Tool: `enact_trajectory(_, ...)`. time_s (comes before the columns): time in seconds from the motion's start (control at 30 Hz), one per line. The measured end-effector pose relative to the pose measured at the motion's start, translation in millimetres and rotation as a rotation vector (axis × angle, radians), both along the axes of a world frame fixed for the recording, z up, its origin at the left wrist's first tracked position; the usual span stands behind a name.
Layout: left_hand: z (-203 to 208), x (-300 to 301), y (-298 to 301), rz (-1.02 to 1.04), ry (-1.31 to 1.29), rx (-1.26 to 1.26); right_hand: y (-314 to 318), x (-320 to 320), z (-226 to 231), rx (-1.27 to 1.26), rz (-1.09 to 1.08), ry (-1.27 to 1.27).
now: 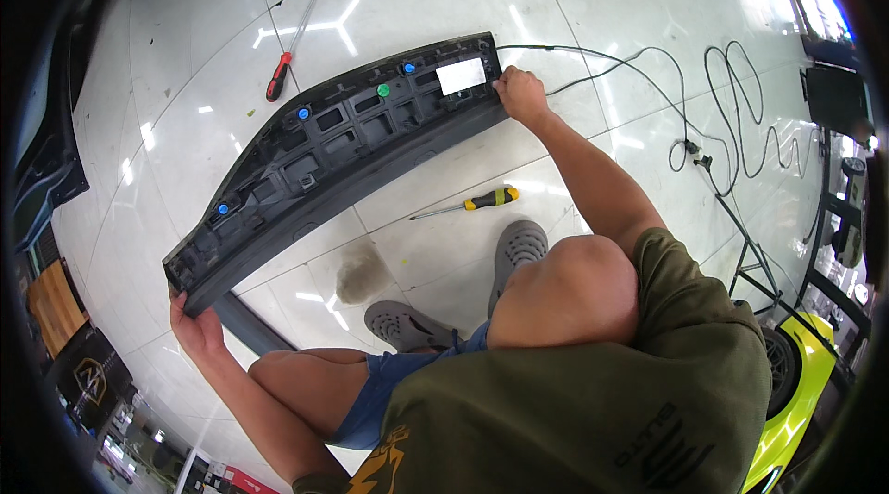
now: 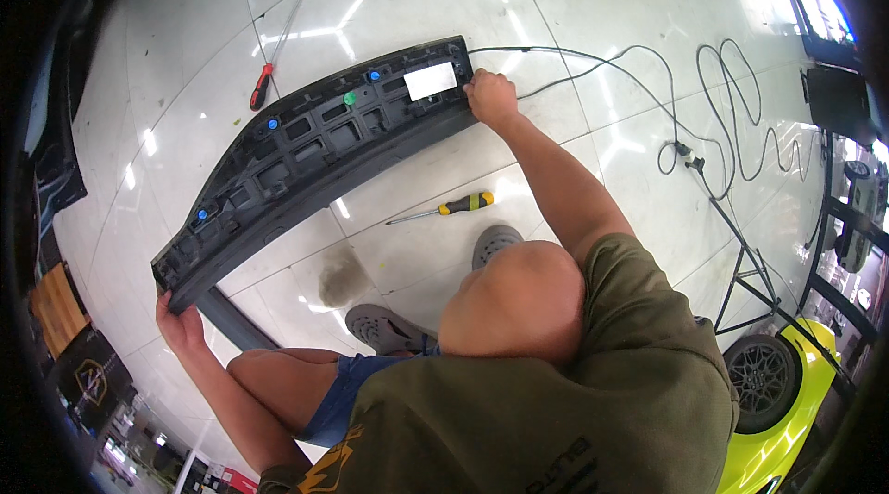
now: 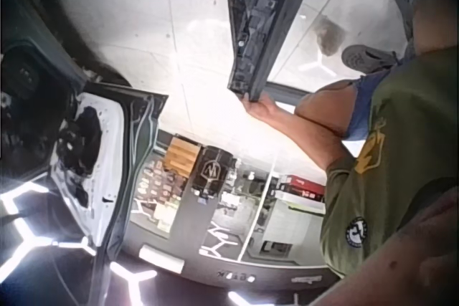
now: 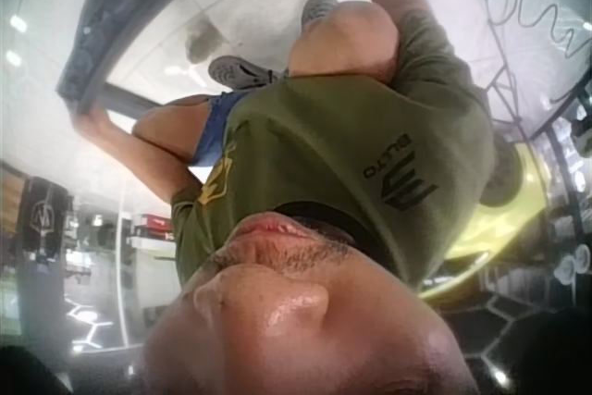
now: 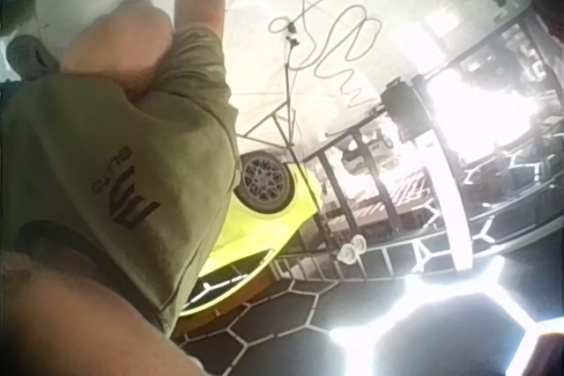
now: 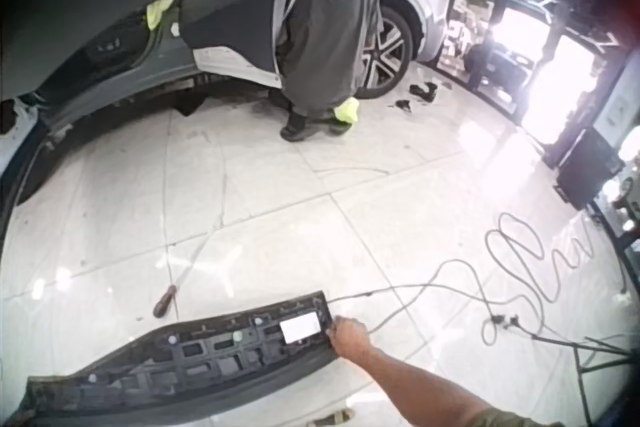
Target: The person assembles a car door panel by attaching a trim piece to the main panel using a screwdriver. They then move the assembled panel to another room and place it on a table.
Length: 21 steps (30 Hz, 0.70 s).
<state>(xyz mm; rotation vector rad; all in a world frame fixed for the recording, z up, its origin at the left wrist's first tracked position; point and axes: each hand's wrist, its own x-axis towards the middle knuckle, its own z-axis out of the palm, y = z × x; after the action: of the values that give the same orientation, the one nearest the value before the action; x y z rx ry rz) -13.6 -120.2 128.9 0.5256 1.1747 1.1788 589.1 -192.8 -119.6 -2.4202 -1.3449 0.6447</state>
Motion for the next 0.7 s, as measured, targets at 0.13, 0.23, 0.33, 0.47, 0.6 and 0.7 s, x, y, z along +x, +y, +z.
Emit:
enact_trajectory(0.13,4.4,8.5,-1.5,-0.016,0.022,-0.005,-0.6,-0.1,-5.9,-0.073,-0.036,-0.066)
enact_trajectory(0.23,5.2,7.2,-3.0,-0.032,0.023,0.006,0.6,-2.0,-7.3,-0.078,-0.037,-0.106)
enact_trajectory(0.33,5.6,11.3,-1.7,-0.028,0.025,0.019,2.0,-3.1,-2.0,-0.105,-0.004,-0.139)
enact_trajectory(0.47,5.1,10.4,0.2,0.015,0.035,0.000,-3.8,1.8,15.8,-0.065,-0.072,-0.132)
enact_trajectory(0.6,5.4,12.2,-0.4,0.020,0.035,-0.009,-60.1,20.9,5.0,0.124,-0.130,0.065)
enact_trajectory(0.7,1.3,6.5,-0.1,0.023,0.039,-0.017,-122.2,-19.9,11.4,0.051,0.059,0.205)
